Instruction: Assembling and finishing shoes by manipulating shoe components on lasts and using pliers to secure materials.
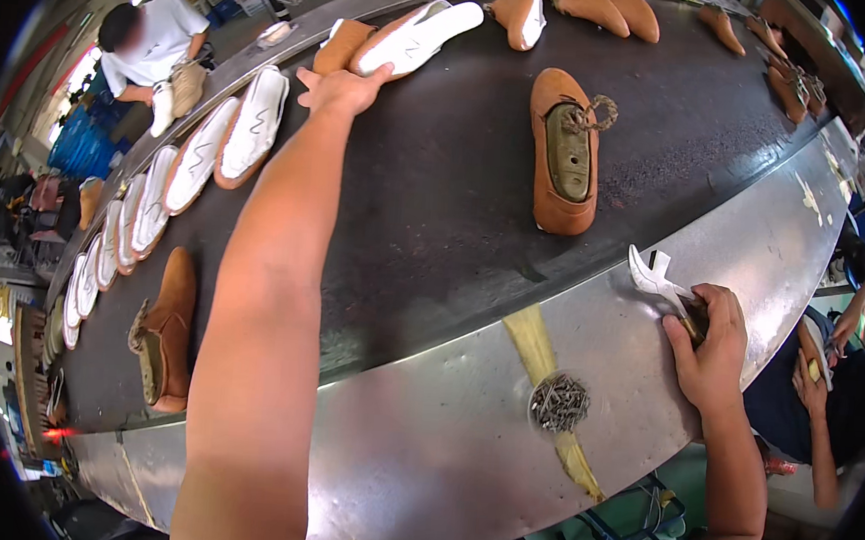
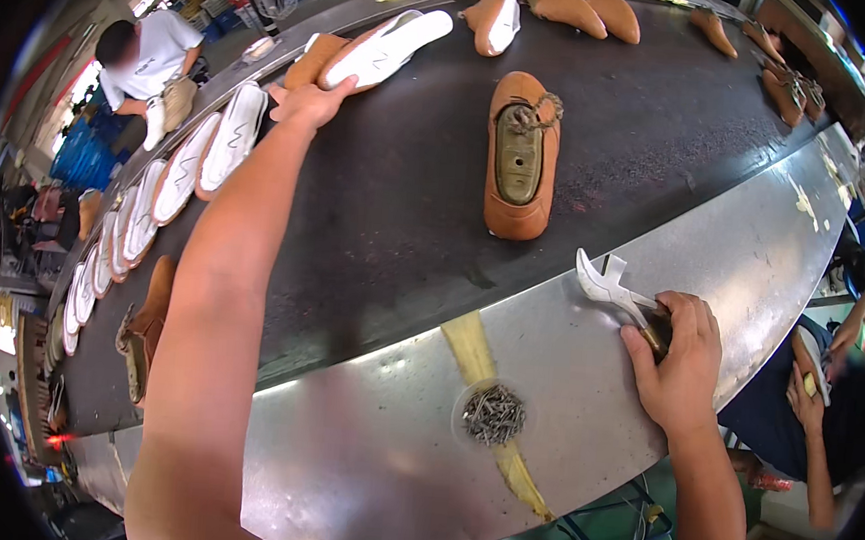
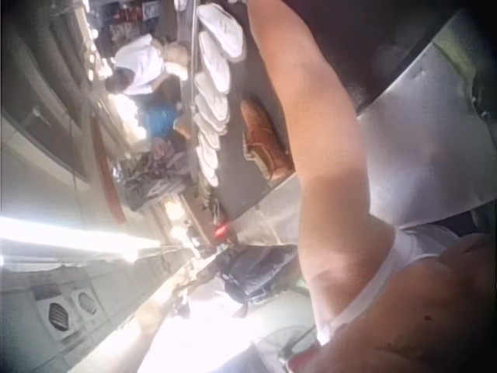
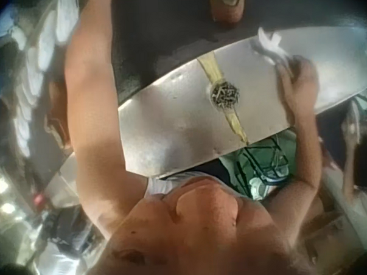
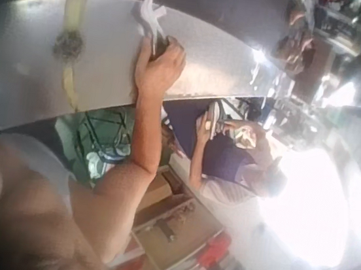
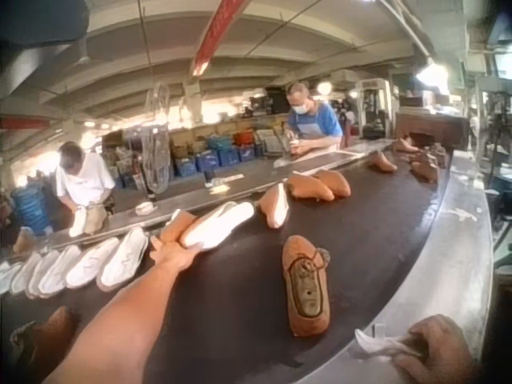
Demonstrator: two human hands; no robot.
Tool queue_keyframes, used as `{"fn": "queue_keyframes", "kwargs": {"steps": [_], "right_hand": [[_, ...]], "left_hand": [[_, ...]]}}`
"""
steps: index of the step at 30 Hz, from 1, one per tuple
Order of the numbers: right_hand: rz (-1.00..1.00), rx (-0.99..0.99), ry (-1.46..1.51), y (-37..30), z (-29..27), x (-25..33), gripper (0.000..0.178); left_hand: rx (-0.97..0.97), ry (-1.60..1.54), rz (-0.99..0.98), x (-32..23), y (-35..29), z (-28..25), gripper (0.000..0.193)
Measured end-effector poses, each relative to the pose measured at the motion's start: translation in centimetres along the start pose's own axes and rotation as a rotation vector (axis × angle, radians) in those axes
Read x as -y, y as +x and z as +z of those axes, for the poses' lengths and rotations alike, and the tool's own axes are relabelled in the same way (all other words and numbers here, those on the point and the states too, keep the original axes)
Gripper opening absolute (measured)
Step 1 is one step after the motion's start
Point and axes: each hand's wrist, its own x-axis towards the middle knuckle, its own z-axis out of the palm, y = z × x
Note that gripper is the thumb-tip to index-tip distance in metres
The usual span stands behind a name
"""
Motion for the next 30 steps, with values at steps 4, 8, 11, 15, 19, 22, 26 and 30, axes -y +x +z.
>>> {"fn": "queue_keyframes", "kwargs": {"steps": [4,8,11,15,19,22,26,30], "right_hand": [[-0.002,-0.004,0.037,0.7,0.8,1.1,0.041],[-0.002,-0.015,-0.005,0.0,0.6,0.3,0.042],[-0.017,-0.044,-0.028,-0.4,0.5,0.3,0.042],[-0.015,-0.039,0.003,-0.3,0.8,0.9,0.041],[-0.032,-0.036,0.043,0.3,0.7,1.5,0.042],[-0.009,-0.01,0.025,0.1,0.7,0.6,0.043],[0.009,-0.012,0.051,0.5,0.7,0.8,0.043],[0.02,-0.014,0.035,0.5,-0.3,0.8,0.043]], "left_hand": [[-0.08,0.06,0.082,3.4,4.0,1.0,0.064],[-0.017,-0.102,0.114,2.1,-1.9,1.6,0.06],[-0.042,-0.099,0.097,1.6,-4.6,1.1,0.08],[-0.351,0.16,0.465,3.4,-2.9,0.2,0.074],[-0.453,0.15,0.672,1.2,1.3,0.7,0.087],[-0.105,0.266,0.233,-4.7,-1.9,0.8,0.087],[-0.009,0.313,0.178,-4.9,-0.6,-0.6,0.067],[-0.123,0.362,0.308,-3.3,-4.1,-4.0,0.068]]}}
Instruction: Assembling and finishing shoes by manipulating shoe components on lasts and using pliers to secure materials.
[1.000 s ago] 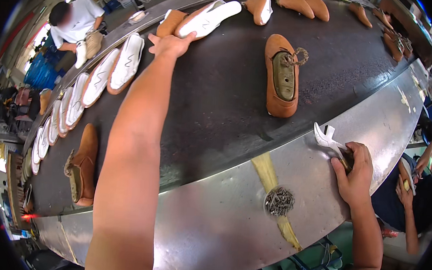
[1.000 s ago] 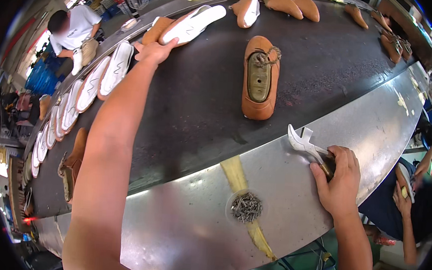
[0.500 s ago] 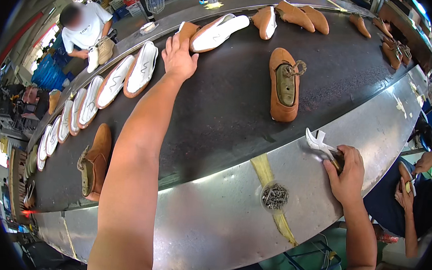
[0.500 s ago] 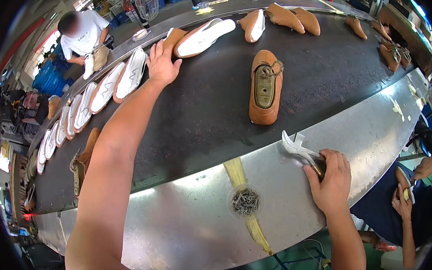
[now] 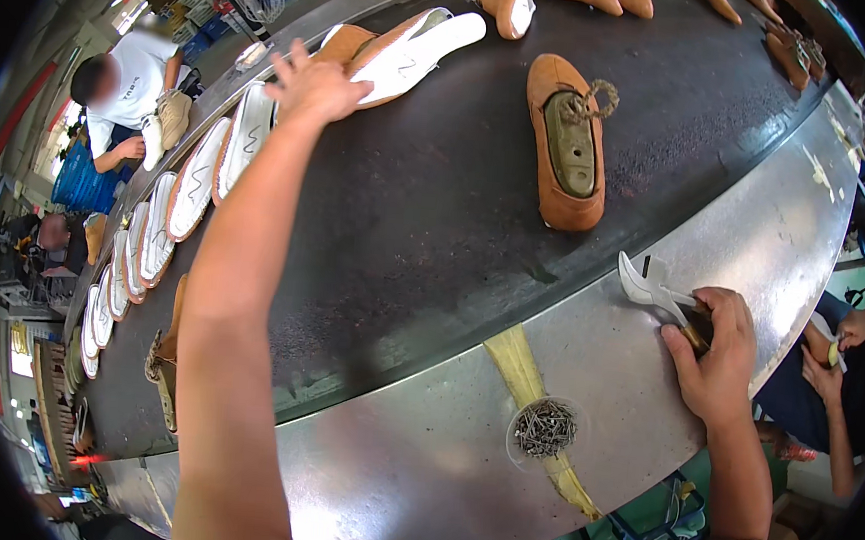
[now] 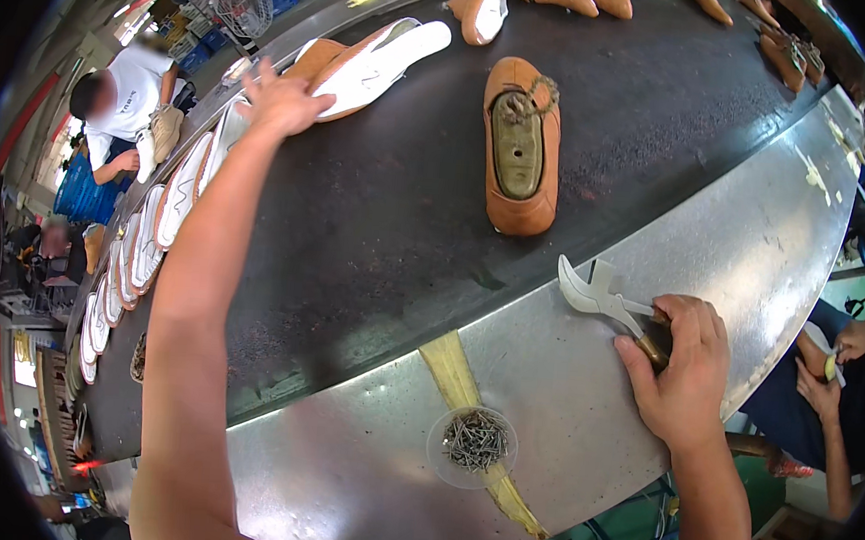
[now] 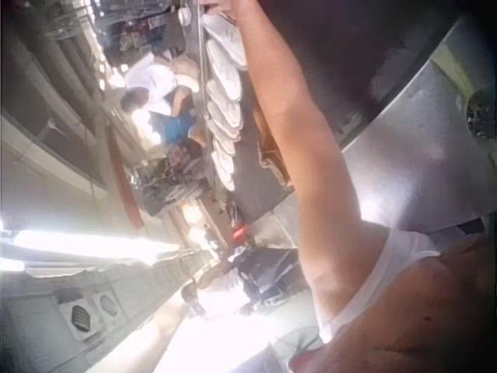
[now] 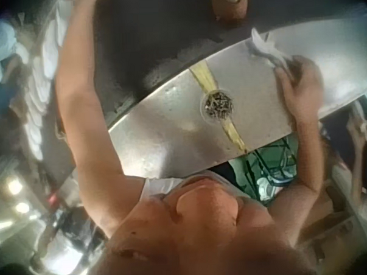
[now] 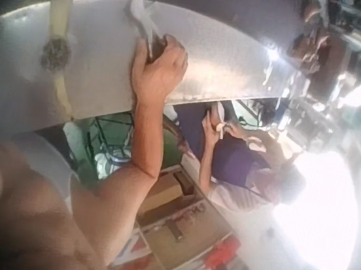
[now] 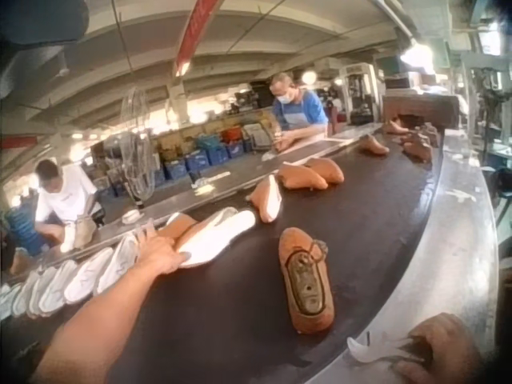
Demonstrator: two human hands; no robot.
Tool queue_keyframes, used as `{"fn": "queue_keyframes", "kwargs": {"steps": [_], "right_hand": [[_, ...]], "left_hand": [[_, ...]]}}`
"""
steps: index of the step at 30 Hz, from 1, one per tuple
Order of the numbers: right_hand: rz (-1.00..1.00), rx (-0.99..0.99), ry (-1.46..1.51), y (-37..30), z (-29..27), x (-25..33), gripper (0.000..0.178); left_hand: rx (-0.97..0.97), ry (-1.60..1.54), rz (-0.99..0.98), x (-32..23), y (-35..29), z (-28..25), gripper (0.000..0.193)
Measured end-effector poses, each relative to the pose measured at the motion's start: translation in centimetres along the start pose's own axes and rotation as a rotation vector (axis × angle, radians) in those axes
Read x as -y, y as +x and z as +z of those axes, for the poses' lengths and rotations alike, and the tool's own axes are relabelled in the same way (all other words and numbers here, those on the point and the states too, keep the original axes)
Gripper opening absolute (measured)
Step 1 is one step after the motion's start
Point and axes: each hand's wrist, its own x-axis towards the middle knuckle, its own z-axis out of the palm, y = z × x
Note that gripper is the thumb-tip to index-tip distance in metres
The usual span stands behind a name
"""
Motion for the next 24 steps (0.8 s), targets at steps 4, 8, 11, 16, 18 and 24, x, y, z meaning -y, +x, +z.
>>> {"fn": "queue_keyframes", "kwargs": {"steps": [4,8,11,16,18,24], "right_hand": [[-0.003,0.006,0.001,-0.3,1.0,0.0,0.043],[-0.022,-0.008,-0.001,-0.7,0.9,0.1,0.042],[-0.009,-0.009,-0.022,-1.0,0.6,0.6,0.041],[-0.037,-0.013,0.038,-0.1,1.1,1.4,0.039],[0.018,-0.012,0.046,-0.6,0.8,1.0,0.038],[-0.027,-0.041,0.061,-1.5,0.7,-0.4,0.037]], "left_hand": [[0.168,-0.12,0.083,5.9,2.9,4.2,0.078],[0.235,-0.128,0.112,5.7,3.9,4.9,0.085],[0.168,-0.108,0.102,2.4,1.1,4.6,0.086],[0.074,-0.244,0.088,3.6,-0.6,6.1,0.085],[0.108,-0.272,0.059,2.1,-5.3,3.8,0.083],[0.239,-0.323,0.071,9.2,-21.5,-4.9,0.072]]}}
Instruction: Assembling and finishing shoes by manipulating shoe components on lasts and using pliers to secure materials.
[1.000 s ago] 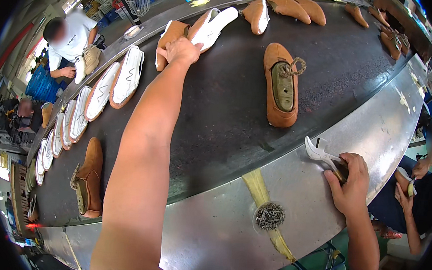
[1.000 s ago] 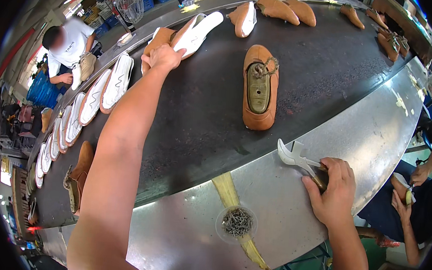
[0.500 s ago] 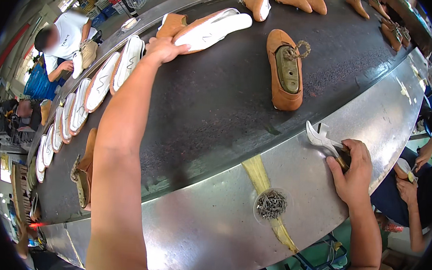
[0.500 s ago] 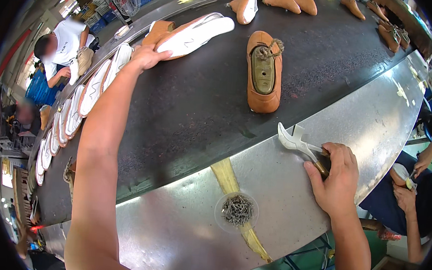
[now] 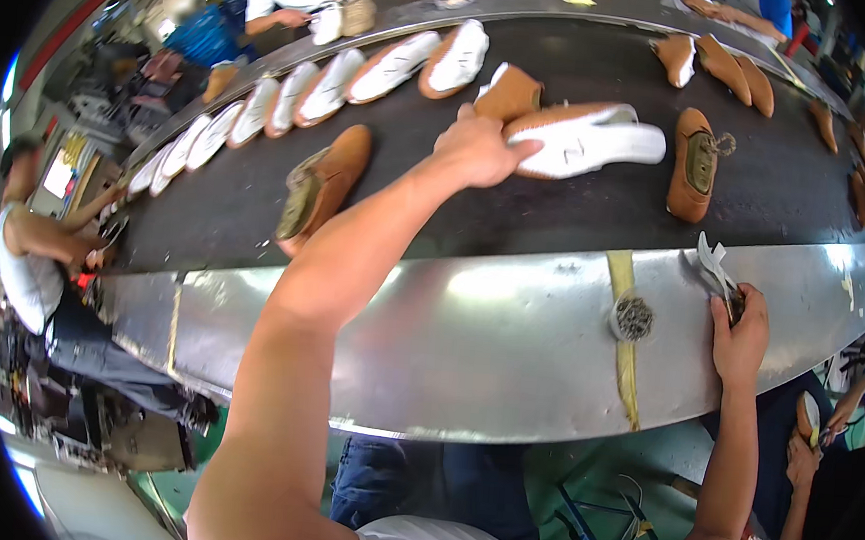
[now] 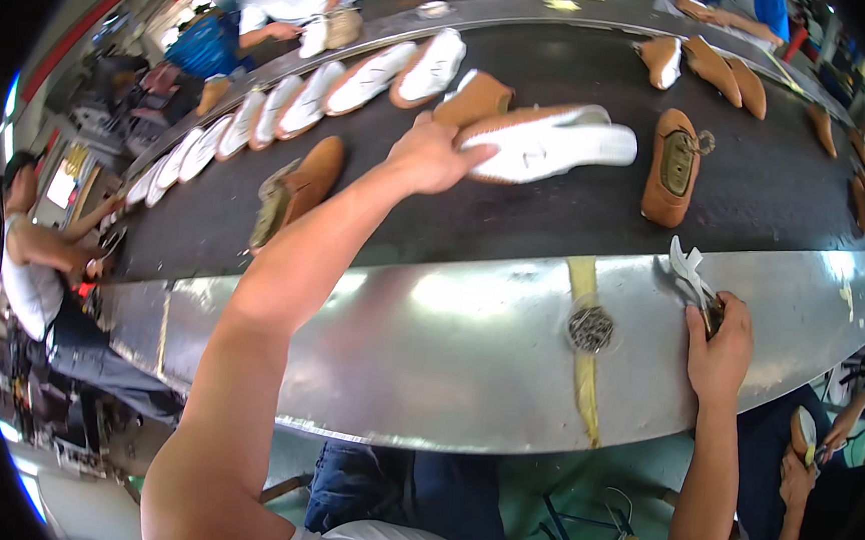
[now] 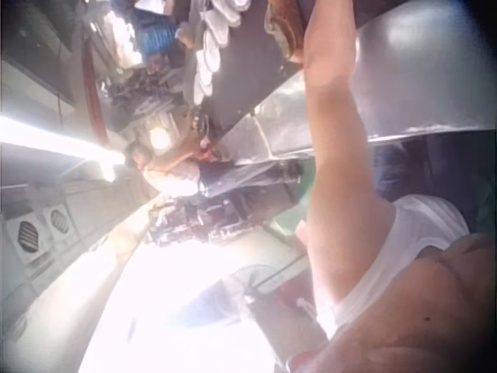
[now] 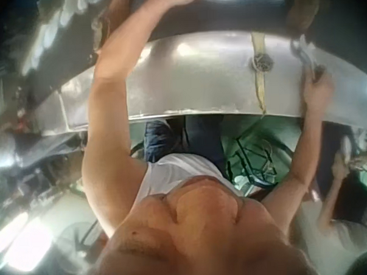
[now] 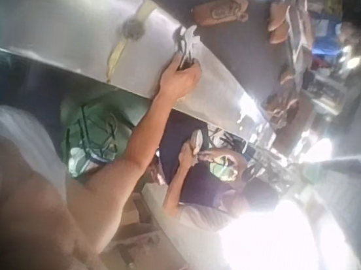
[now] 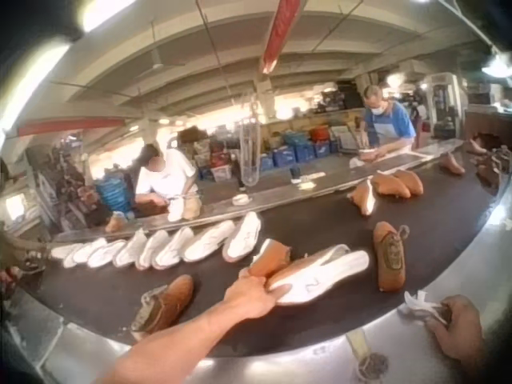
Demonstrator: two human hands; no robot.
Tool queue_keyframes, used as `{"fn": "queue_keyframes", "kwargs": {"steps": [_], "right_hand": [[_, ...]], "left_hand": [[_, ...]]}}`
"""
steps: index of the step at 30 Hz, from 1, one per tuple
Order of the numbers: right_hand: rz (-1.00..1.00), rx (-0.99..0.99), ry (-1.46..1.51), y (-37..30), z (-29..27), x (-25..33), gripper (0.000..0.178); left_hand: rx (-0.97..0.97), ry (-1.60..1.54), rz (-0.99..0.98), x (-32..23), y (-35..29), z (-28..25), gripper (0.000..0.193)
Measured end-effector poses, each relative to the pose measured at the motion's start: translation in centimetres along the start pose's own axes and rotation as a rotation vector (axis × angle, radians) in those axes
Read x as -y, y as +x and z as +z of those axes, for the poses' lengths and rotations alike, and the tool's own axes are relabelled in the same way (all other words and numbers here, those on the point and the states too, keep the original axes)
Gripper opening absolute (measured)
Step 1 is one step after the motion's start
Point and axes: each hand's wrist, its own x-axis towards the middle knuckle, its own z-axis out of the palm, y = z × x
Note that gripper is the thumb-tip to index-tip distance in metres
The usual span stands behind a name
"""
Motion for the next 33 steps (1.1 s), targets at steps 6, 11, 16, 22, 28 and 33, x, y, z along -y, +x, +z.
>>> {"fn": "queue_keyframes", "kwargs": {"steps": [6,11,16,22,28,33], "right_hand": [[-0.059,-0.007,-0.101,0.0,0.1,-0.1,0.041],[-0.152,-0.076,-0.104,-1.0,0.1,-1.9,0.043],[-0.308,-0.076,0.155,-11.5,-2.8,4.0,0.043],[0.237,0.676,0.789,-33.1,-4.9,11.9,0.031],[0.696,1.213,1.223,-39.8,-6.2,15.8,0.021],[0.719,1.24,1.425,-39.0,-9.5,16.5,0.039]], "left_hand": [[0.032,-0.085,-0.112,6.9,-22.1,-6.0,0.078],[-0.154,-0.319,-0.161,11.8,-37.2,-6.1,0.057],[-0.192,-0.06,-0.139,15.2,-45.3,-3.4,0.065],[0.023,0.148,0.13,7.9,-36.1,-3.2,0.093],[0.185,-0.075,0.15,8.4,-27.9,-2.2,0.084],[0.189,-0.596,-0.037,7.2,-34.1,-2.5,0.073]]}}
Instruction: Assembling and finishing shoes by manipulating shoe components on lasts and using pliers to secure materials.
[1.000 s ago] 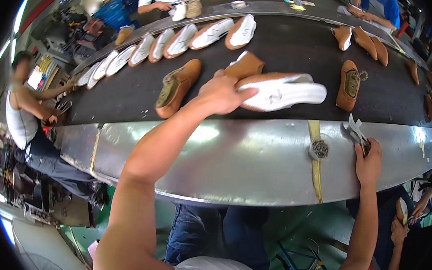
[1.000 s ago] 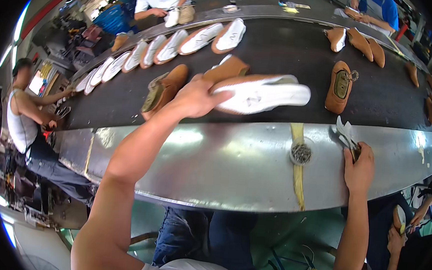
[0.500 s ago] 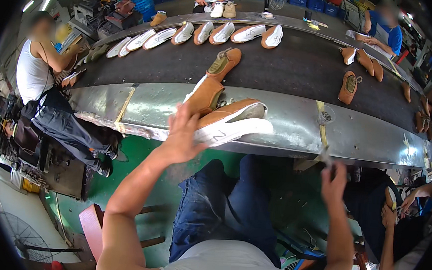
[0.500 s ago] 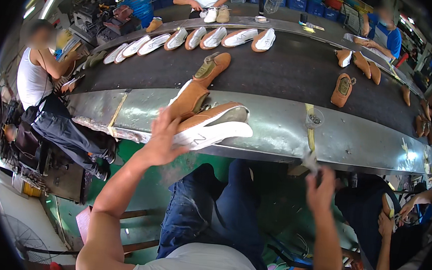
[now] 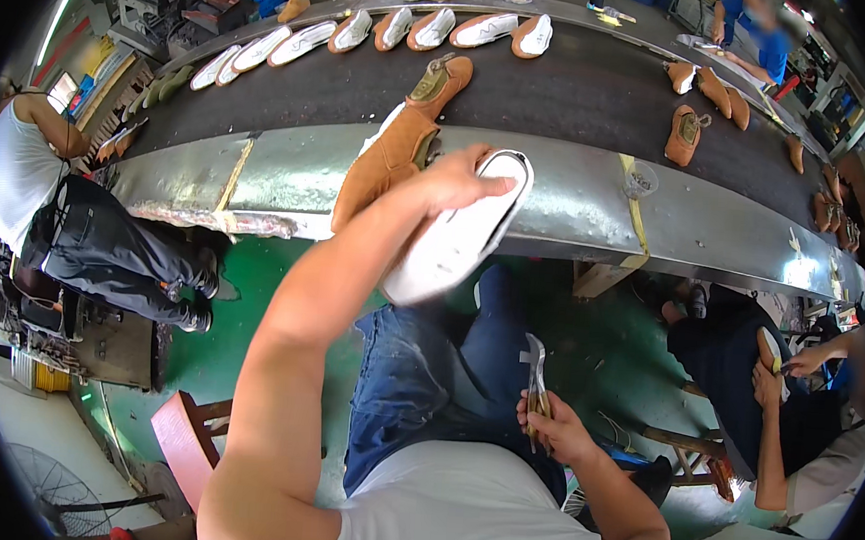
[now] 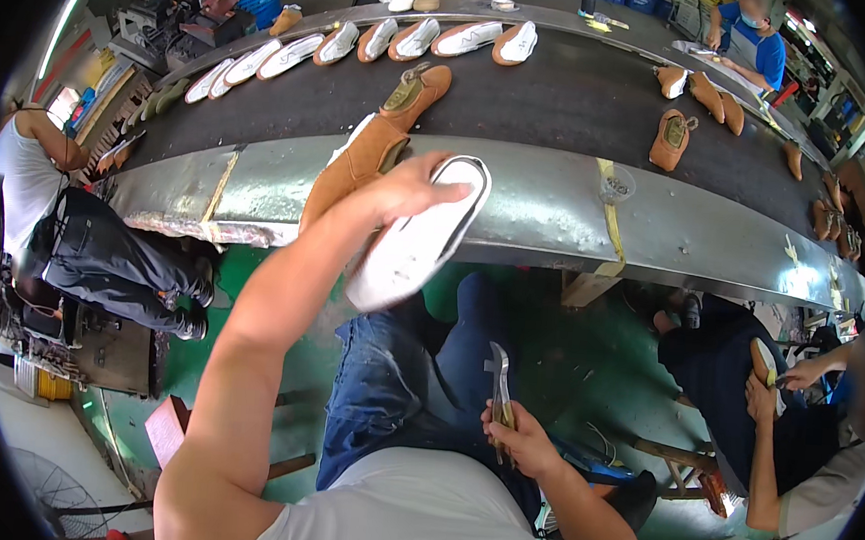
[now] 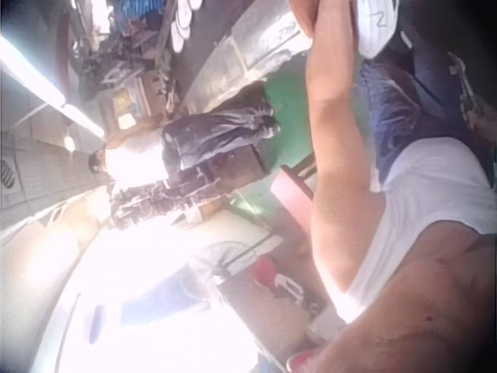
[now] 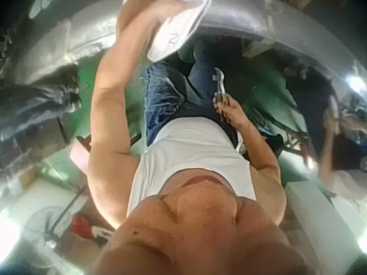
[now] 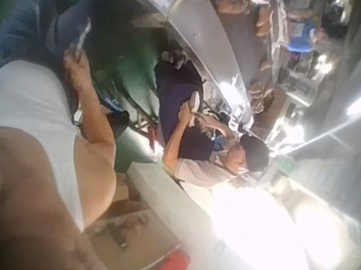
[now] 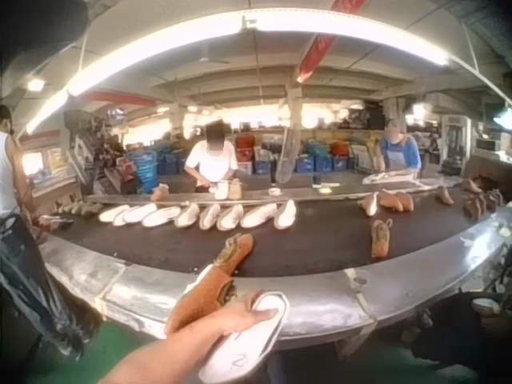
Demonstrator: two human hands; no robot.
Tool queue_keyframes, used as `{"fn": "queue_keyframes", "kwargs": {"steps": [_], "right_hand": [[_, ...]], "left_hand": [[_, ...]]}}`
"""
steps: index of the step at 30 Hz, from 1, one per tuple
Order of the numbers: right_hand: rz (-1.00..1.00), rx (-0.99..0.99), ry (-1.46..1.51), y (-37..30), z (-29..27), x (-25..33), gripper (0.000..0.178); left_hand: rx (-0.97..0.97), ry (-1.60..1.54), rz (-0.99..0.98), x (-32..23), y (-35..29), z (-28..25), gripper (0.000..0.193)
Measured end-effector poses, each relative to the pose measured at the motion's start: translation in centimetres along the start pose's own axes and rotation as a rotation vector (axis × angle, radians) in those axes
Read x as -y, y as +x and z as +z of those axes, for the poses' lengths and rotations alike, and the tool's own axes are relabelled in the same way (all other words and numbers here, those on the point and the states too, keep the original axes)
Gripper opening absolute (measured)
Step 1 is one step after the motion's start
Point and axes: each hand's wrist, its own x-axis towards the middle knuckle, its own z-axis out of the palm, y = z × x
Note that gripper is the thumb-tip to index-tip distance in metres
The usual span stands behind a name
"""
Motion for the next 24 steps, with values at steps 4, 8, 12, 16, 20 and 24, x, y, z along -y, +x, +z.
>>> {"fn": "queue_keyframes", "kwargs": {"steps": [4,8,12,16,20,24], "right_hand": [[-0.035,-0.033,-0.349,-1.0,1.0,1.2,0.036],[-0.315,-0.128,-0.885,-1.1,2.6,2.3,0.027],[-0.285,0.051,-1.0,0.8,4.4,4.0,0.033],[-0.037,0.134,-0.767,2.9,4.8,4.6,0.033],[0.048,0.242,-0.462,4.0,5.3,5.6,0.03],[0.23,0.256,-0.353,5.0,5.3,6.5,0.03]], "left_hand": [[-0.264,-0.591,0.36,2.5,-10.4,5.7,0.089],[-0.189,-0.989,0.221,8.0,-15.6,13.8,0.086],[-0.104,-0.904,0.145,12.0,-16.7,18.1,0.072],[-0.071,-0.946,0.152,11.8,-17.5,17.4,0.072],[-0.041,-0.886,0.129,12.7,-17.6,17.0,0.066],[-0.074,-0.737,0.119,13.0,-17.4,16.6,0.059]]}}
